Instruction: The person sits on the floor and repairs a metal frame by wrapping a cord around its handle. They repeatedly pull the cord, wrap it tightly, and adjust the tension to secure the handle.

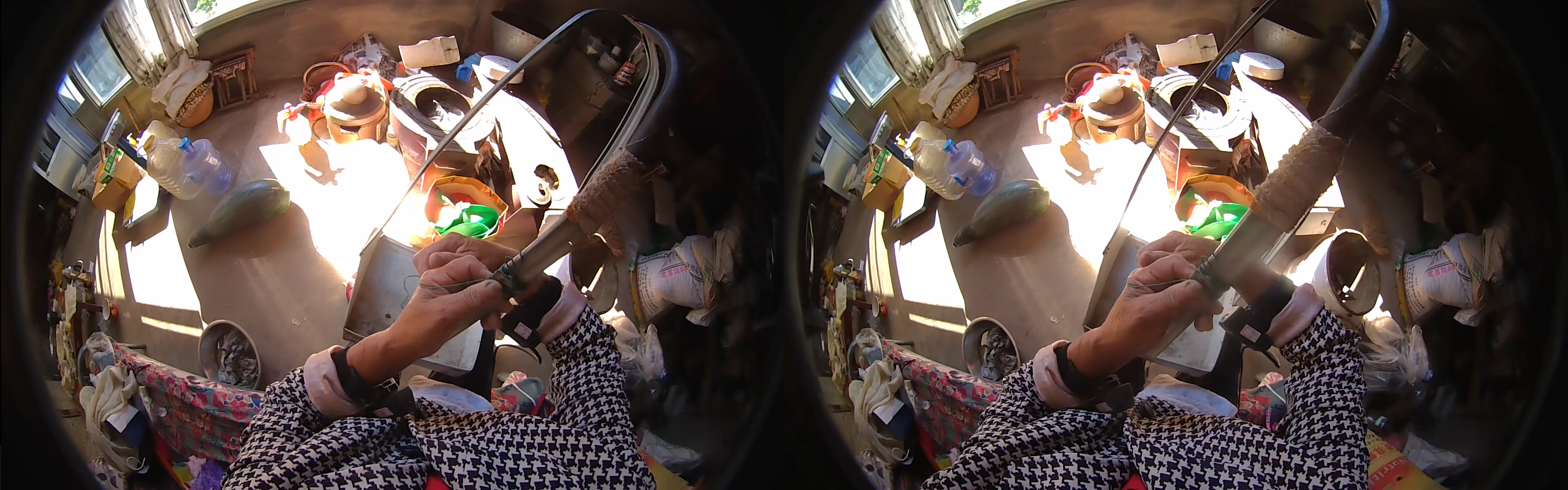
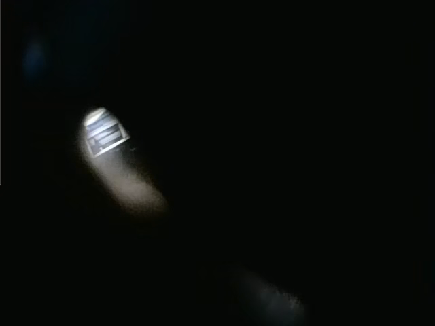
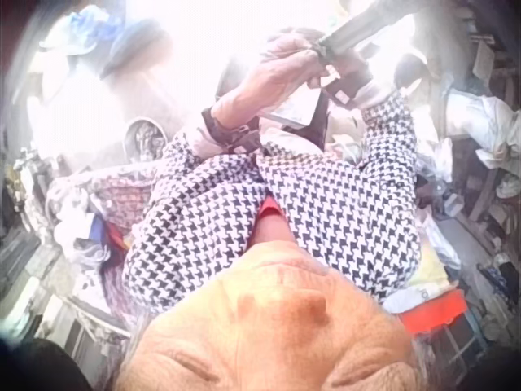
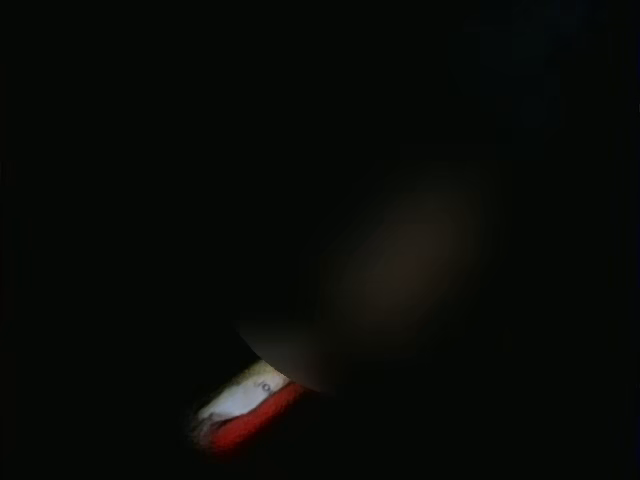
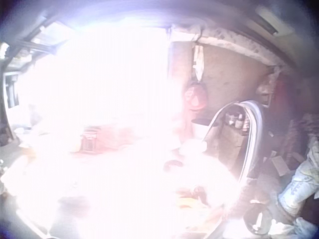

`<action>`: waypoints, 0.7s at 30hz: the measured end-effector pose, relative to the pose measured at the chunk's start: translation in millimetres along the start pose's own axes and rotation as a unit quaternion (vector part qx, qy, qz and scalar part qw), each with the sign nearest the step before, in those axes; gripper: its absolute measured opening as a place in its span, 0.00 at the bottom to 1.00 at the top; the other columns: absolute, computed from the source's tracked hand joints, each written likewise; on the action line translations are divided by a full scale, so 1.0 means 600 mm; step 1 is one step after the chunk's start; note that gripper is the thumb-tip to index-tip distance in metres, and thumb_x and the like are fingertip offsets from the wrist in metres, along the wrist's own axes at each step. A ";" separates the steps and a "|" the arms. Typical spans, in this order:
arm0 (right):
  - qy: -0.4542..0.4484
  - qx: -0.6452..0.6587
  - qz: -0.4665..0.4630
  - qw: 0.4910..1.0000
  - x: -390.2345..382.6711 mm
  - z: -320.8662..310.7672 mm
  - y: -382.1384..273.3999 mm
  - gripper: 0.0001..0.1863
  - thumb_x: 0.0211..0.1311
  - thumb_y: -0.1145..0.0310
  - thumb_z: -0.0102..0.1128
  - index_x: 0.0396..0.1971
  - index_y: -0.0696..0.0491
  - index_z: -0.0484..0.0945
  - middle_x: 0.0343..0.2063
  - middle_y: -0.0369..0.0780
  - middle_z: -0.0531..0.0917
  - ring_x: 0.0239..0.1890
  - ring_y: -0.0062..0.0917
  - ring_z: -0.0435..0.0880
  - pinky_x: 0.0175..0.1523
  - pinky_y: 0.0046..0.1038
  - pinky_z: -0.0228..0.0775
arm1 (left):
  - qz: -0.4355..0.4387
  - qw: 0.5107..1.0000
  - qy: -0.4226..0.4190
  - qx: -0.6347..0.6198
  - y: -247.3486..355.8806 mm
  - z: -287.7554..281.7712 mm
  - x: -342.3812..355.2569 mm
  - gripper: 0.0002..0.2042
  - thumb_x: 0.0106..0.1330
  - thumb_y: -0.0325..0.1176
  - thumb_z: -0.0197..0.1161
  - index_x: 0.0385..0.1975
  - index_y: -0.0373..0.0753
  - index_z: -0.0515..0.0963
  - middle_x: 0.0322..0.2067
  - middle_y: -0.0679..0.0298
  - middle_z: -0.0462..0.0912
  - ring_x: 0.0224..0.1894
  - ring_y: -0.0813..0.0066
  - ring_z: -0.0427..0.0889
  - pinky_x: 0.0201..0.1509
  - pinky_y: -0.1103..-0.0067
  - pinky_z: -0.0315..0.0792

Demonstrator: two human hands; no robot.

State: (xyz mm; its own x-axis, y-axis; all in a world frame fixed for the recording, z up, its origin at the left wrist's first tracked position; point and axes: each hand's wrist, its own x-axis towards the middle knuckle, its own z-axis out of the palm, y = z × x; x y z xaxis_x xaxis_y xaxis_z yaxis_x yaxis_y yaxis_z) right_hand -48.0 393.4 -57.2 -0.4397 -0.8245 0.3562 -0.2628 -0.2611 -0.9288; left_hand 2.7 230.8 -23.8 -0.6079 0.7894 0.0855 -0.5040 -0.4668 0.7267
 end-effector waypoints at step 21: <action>0.585 0.390 -0.134 0.699 -0.081 0.031 -0.088 0.14 0.70 0.61 0.44 0.35 0.55 0.75 0.34 0.39 0.80 0.34 0.25 0.79 0.47 0.33 0.72 | 0.005 0.999 0.025 -0.044 -0.007 0.008 -0.003 0.05 0.69 0.31 0.53 0.35 0.36 0.72 0.31 0.55 0.80 0.29 0.71 0.80 0.34 0.78 0.74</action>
State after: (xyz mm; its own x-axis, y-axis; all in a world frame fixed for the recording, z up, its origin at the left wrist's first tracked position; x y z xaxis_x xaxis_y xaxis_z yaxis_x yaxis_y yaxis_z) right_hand 3.0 438.0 -27.2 -0.9854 0.1614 -0.0548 -0.1234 -0.8973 -0.4238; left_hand 8.9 233.0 -24.0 -0.6421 0.7645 0.0576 -0.5482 -0.5104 0.6626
